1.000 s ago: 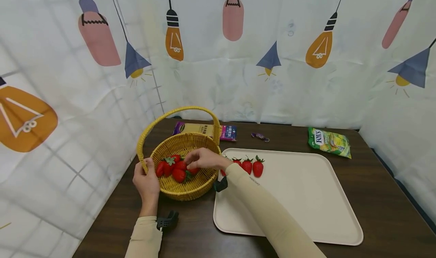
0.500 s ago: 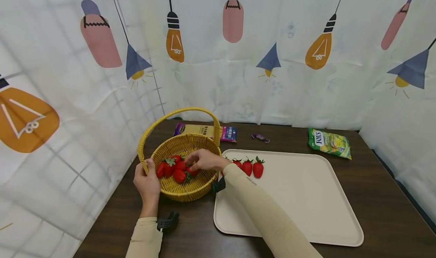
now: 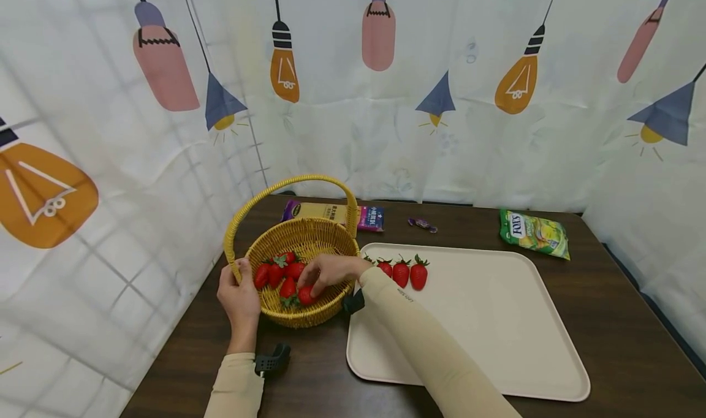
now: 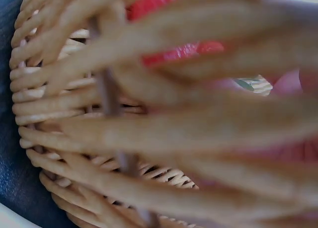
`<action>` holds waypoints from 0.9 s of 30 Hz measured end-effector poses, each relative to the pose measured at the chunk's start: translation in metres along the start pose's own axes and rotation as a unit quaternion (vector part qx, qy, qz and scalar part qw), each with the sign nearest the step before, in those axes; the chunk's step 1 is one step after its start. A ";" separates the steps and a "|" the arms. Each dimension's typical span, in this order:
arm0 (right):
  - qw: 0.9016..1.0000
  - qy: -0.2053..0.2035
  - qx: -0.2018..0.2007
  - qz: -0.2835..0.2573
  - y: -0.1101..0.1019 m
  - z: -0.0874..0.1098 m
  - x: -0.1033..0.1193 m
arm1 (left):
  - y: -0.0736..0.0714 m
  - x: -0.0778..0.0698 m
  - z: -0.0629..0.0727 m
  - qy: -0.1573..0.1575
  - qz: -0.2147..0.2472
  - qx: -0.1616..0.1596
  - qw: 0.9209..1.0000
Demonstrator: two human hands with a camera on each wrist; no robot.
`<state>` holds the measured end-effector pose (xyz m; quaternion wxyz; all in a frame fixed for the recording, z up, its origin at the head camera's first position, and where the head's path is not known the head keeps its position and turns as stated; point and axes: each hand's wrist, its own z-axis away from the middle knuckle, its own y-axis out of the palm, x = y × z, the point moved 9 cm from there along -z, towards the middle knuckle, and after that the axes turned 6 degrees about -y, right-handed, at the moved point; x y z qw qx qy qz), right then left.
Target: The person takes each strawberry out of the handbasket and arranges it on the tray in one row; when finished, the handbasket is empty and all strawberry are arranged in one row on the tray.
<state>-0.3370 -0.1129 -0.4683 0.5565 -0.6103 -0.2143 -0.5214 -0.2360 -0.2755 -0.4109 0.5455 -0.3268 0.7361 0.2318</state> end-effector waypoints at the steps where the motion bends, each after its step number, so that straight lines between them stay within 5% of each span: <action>1: 1.000 -0.001 0.009 -0.001 0.002 0.000 0.000 | 0.000 0.000 0.000 0.001 -0.001 0.000 1.000; 9: 0.996 -0.005 0.084 -0.009 0.019 0.000 0.004 | 0.000 -0.002 0.001 0.005 -0.002 -0.001 1.000; 19: 0.992 -0.019 0.123 -0.007 0.028 0.004 0.012 | 0.000 -0.001 0.000 0.008 -0.006 -0.001 1.000; 27: 0.989 -0.019 0.145 -0.008 0.031 0.005 0.011 | 0.002 0.034 -0.014 0.001 -0.017 -0.009 1.000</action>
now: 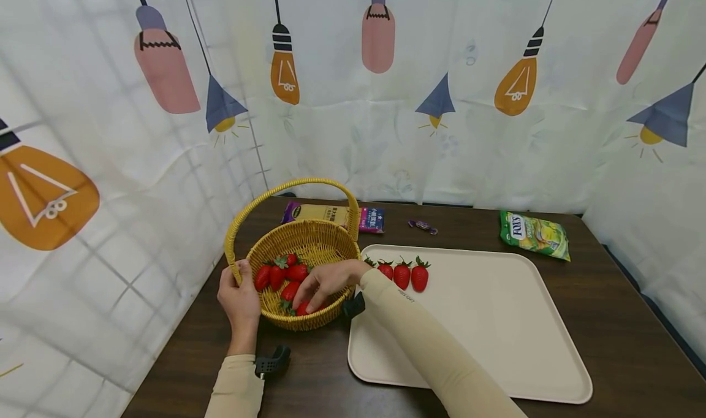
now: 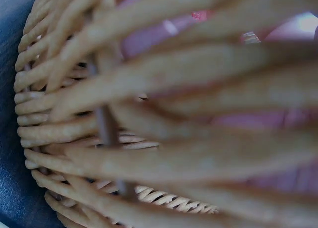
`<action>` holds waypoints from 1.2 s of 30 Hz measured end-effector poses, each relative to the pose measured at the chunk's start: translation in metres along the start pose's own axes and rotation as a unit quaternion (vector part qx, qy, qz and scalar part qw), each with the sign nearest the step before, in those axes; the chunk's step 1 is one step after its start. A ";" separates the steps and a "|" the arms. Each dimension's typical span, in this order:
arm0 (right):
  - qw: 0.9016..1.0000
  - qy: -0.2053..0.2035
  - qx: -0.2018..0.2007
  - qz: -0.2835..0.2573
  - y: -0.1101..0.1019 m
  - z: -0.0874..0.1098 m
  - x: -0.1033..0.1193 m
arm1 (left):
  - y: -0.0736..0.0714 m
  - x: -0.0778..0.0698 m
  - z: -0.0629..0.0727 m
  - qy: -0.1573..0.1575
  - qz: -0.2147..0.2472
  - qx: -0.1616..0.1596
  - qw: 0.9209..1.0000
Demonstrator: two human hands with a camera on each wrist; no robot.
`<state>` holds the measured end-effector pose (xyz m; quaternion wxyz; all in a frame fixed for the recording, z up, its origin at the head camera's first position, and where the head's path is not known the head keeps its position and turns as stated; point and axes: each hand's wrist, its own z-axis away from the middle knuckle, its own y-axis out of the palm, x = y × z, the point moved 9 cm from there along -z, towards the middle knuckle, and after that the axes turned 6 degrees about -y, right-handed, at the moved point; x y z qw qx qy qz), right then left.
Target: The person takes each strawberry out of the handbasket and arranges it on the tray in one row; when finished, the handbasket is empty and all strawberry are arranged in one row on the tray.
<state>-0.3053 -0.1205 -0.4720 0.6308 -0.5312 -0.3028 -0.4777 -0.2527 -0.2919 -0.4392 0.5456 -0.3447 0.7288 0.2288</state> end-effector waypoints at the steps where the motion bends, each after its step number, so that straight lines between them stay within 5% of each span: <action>1: 1.000 0.000 0.001 -0.004 0.000 0.000 0.000 | 0.000 0.002 -0.001 0.000 -0.001 -0.001 1.000; 9: 0.999 -0.009 -0.002 -0.040 0.001 0.001 0.001 | -0.001 0.004 -0.002 0.007 -0.005 -0.007 1.000; 18: 0.989 -0.060 -0.123 -0.050 -0.017 0.022 0.017 | 0.000 0.003 -0.002 0.003 -0.005 -0.002 1.000; 32: 0.936 -0.063 -0.341 -0.050 -0.059 0.124 0.011 | 0.000 0.007 -0.004 -0.006 0.002 -0.004 1.000; 36: 0.917 -0.057 -0.393 -0.044 -0.062 0.153 0.002 | -0.001 -0.004 0.001 -0.007 -0.001 -0.001 1.000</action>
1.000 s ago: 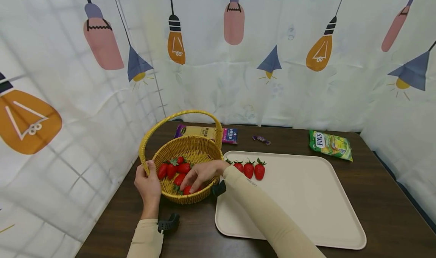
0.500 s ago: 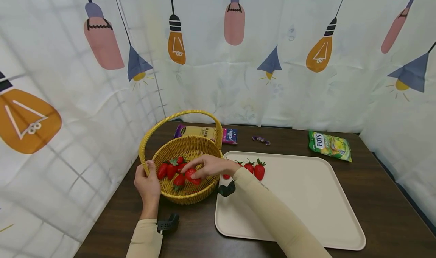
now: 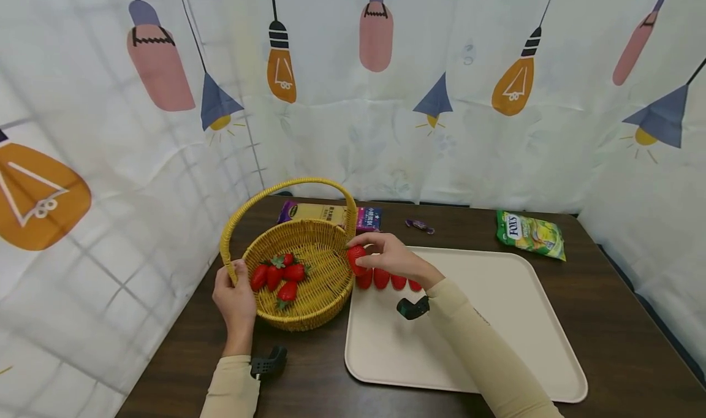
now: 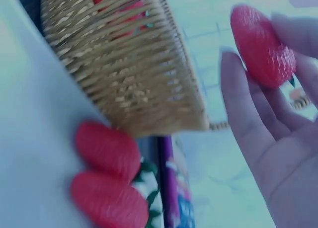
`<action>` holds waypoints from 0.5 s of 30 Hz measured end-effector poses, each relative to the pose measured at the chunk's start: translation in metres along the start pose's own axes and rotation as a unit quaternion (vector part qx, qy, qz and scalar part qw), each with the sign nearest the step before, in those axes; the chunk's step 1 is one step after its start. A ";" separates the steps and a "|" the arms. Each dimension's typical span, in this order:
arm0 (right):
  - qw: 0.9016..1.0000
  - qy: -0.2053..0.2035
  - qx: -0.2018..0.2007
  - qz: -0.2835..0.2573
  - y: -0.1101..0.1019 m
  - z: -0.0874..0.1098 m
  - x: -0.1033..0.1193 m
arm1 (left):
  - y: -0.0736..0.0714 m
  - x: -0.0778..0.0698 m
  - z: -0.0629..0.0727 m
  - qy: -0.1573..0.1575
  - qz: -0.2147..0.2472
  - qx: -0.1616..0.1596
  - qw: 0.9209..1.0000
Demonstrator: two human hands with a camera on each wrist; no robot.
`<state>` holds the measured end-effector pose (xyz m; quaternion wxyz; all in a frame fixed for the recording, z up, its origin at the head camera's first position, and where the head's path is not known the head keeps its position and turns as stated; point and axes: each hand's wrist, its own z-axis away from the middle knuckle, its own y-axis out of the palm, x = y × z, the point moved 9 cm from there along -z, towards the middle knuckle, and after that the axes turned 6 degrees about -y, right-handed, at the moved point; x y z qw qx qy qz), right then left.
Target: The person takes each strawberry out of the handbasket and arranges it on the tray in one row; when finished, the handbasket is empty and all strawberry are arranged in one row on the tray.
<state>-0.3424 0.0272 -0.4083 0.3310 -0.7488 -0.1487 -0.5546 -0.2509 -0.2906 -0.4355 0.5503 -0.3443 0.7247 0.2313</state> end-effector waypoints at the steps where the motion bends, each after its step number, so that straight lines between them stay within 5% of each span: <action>1: 1.000 -0.003 -0.013 0.005 -0.005 0.004 -0.001 | -0.001 -0.005 0.002 0.000 0.002 0.001 1.000; 10: 0.995 0.030 -0.099 0.002 -0.046 0.042 -0.026 | -0.003 -0.026 0.010 0.002 0.018 0.008 1.000; 15: 0.991 0.040 -0.125 -0.009 -0.063 0.064 -0.035 | -0.001 -0.011 0.005 0.000 0.007 0.004 1.000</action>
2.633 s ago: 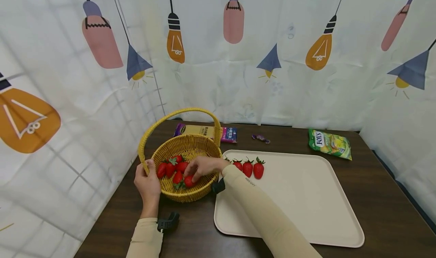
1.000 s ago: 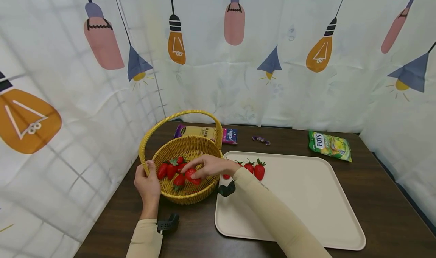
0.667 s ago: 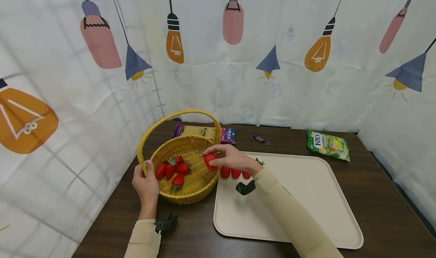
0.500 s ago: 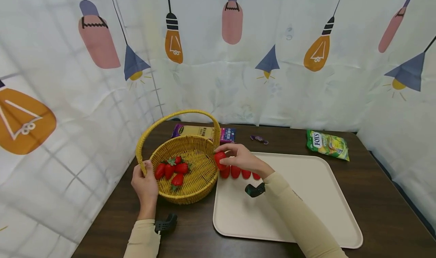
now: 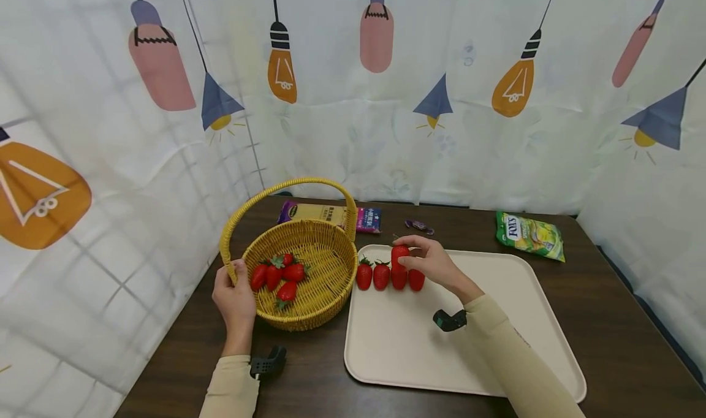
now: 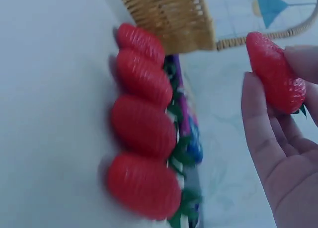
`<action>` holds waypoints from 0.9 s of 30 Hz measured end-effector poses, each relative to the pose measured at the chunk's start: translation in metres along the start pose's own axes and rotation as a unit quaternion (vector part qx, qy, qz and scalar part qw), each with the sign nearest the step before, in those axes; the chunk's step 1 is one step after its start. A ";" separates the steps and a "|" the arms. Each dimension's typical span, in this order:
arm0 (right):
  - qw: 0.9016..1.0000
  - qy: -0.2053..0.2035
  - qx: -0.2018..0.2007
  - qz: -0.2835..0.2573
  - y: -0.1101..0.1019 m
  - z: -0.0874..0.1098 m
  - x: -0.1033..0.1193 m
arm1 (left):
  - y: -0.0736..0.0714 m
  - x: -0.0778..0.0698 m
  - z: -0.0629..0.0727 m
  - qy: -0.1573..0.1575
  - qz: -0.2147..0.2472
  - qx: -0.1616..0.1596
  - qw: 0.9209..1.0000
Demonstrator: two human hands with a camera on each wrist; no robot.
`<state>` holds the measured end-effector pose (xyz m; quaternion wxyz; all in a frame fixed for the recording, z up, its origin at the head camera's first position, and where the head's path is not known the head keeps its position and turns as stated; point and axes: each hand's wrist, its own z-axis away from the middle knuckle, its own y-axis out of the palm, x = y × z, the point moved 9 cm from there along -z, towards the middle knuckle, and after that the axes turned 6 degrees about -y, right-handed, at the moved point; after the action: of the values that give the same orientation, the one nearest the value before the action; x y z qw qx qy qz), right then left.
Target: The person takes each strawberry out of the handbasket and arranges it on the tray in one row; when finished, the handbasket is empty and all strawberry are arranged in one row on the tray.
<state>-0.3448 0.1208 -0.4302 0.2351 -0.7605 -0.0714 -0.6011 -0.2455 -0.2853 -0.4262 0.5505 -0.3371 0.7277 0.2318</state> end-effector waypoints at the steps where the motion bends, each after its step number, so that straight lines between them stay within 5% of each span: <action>1: 1.000 0.002 -0.005 0.002 -0.004 0.003 -0.002 | 0.000 0.006 -0.002 0.000 -0.001 -0.001 1.000; 5: 1.000 0.007 -0.025 0.002 -0.018 0.014 -0.007 | 0.001 0.022 -0.008 0.003 -0.003 -0.005 1.000; 20: 0.990 0.015 -0.138 0.019 -0.068 0.053 -0.045 | 0.001 0.022 -0.009 0.000 -0.005 -0.005 1.000; 27: 0.987 0.028 -0.156 0.026 -0.078 0.065 -0.055 | 0.001 0.022 -0.008 -0.005 -0.003 -0.003 1.000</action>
<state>-0.3332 0.2273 -0.4722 0.1313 -0.7724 0.0495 -0.6195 -0.2554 -0.2956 -0.4454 0.5542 -0.3398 0.7231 0.2335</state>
